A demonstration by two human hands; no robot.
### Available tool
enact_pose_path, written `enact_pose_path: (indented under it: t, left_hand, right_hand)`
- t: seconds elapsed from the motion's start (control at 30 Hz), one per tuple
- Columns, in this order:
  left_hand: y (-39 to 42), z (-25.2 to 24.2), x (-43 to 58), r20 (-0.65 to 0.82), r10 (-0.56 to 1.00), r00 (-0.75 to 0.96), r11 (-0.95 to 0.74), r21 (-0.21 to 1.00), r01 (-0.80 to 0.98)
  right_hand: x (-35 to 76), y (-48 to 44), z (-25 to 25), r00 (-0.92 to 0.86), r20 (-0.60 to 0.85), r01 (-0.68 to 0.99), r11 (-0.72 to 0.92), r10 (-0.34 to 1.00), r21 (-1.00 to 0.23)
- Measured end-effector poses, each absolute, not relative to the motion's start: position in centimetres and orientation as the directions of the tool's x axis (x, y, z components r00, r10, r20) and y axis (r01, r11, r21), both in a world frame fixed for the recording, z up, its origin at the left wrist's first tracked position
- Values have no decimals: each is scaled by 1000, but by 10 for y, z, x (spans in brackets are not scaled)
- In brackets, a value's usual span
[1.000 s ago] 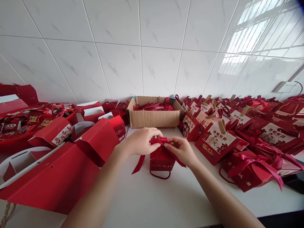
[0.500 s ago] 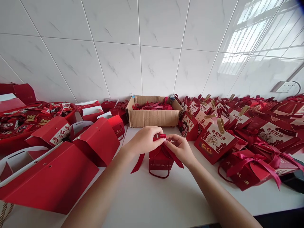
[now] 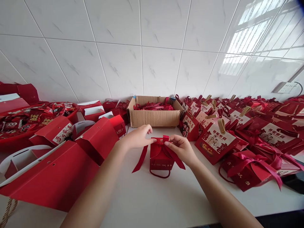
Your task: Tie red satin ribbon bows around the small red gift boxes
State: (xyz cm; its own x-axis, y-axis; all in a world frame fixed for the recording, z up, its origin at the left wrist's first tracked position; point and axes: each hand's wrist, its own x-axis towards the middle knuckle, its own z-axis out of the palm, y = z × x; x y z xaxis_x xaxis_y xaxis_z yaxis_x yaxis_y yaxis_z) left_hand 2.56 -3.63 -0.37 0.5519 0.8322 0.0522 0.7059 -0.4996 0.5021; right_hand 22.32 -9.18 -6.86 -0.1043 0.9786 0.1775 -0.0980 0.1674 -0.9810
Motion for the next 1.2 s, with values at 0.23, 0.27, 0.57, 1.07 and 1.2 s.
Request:
enact_pose_path:
  t: [0.23, 0.27, 0.57, 1.07, 1.2]
  left_hand:
    - [-8, -32, 20, -244, 785, 569, -276, 685, 674]
    - [-7, -32, 20, -248, 788, 563, -273, 678, 682]
    - [-15, -18, 18, -185, 790, 584, -367, 621, 693]
    - [-83, 37, 32, 154, 687, 710, -681, 476, 556]
    - [-70, 18, 52, 281, 666, 691, -731, 432, 529]
  right_hand:
    - [224, -94, -62, -224, 212, -170, 176, 951, -970]
    - [224, -94, -62, -222, 206, -166, 171, 953, -971]
    - [226, -93, -66, -172, 145, -70, 135, 974, -988]
    - [213, -101, -53, -220, 393, 570, 444, 893, -691]
    - [217, -104, -53, -354, 437, 512, 562, 827, -649]
